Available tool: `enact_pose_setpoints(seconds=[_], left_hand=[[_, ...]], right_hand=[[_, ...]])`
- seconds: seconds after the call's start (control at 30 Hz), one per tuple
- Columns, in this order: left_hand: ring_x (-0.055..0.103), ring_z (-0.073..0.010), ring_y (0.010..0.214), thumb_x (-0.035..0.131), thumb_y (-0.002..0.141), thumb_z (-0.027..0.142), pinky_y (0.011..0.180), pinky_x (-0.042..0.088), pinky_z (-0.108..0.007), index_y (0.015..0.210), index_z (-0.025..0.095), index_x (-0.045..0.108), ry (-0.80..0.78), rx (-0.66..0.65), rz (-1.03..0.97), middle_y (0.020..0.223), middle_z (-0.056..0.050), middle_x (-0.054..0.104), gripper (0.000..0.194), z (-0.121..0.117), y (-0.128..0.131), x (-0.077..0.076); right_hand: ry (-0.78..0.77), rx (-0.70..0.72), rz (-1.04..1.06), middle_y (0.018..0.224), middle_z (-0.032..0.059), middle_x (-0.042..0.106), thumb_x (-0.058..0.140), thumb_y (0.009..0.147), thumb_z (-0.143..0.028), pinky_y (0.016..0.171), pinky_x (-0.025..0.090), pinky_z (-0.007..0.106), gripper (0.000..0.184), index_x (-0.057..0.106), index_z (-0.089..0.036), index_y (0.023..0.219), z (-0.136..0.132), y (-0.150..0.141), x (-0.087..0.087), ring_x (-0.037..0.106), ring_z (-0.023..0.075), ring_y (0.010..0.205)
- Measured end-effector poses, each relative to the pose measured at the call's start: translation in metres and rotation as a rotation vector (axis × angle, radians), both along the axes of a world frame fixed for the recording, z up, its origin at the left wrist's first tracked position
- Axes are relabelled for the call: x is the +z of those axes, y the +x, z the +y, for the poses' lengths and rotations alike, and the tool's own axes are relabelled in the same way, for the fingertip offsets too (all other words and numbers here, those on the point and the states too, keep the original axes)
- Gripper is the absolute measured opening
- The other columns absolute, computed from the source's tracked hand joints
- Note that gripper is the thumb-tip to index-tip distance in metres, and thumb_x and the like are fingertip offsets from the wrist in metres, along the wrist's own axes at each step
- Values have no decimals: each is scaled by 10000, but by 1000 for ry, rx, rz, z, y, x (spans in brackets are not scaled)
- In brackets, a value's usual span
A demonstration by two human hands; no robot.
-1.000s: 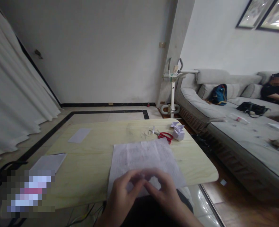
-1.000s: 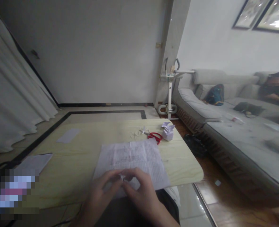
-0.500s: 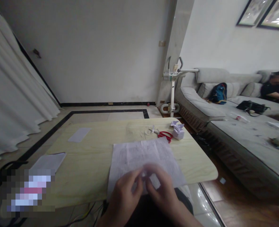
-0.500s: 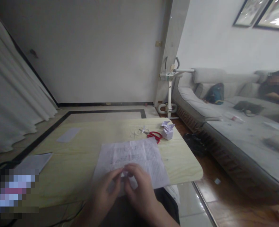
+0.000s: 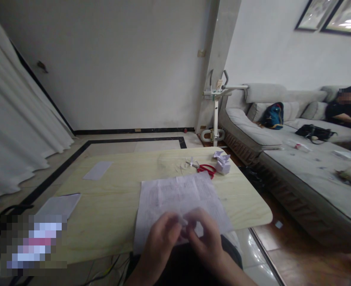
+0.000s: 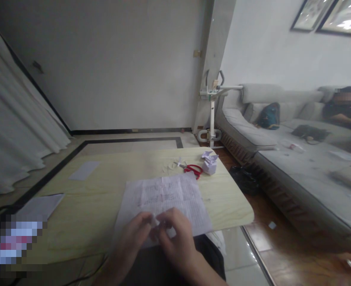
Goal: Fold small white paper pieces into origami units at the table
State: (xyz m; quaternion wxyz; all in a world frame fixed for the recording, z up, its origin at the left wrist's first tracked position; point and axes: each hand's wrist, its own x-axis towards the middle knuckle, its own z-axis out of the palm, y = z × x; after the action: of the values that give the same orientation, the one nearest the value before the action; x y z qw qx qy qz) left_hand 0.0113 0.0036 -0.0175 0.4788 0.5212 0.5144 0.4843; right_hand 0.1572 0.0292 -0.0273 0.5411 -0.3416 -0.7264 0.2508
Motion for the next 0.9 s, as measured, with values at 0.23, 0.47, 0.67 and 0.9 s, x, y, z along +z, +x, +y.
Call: enact_pose_setpoints(seconds=[0.23, 0.47, 0.67, 0.9], left_hand=[[677, -171, 705, 619, 826, 505, 643, 569, -251, 854, 197, 625, -110, -40, -69, 747, -3, 683, 309, 0, -4, 8], [697, -182, 666, 650, 819, 437, 629, 563, -265, 879, 173, 661, -126, -71, -105, 730, -21, 717, 271, 2, -9, 10], [712, -205, 775, 617, 847, 353, 704, 562, -281, 877, 189, 690, 20, 22, 173, 829, -43, 762, 181, 3, -10, 2], [712, -199, 807, 597, 884, 359, 724, 550, -268, 874, 220, 707, 87, -24, 334, 837, -17, 767, 177, 1, -15, 3]], right_hand=[[100, 24, -31, 709, 24, 617, 545, 800, -36, 555, 490, 271, 226, 623, -216, 911, -2, 2, 4, 594, 169, 628], [-161, -18, 64, 745, 29, 661, 527, 807, -105, 635, 518, 280, 146, 627, -205, 844, -2, 1, 4, 626, 178, 691], [-442, 87, 89, 757, 37, 650, 603, 846, -300, 663, 487, 291, 141, 656, -174, 812, 4, 2, 4, 593, 186, 718], [-544, 139, 92, 703, 17, 614, 677, 826, -333, 644, 447, 279, 191, 650, -169, 731, 7, 2, 8, 554, 171, 687]])
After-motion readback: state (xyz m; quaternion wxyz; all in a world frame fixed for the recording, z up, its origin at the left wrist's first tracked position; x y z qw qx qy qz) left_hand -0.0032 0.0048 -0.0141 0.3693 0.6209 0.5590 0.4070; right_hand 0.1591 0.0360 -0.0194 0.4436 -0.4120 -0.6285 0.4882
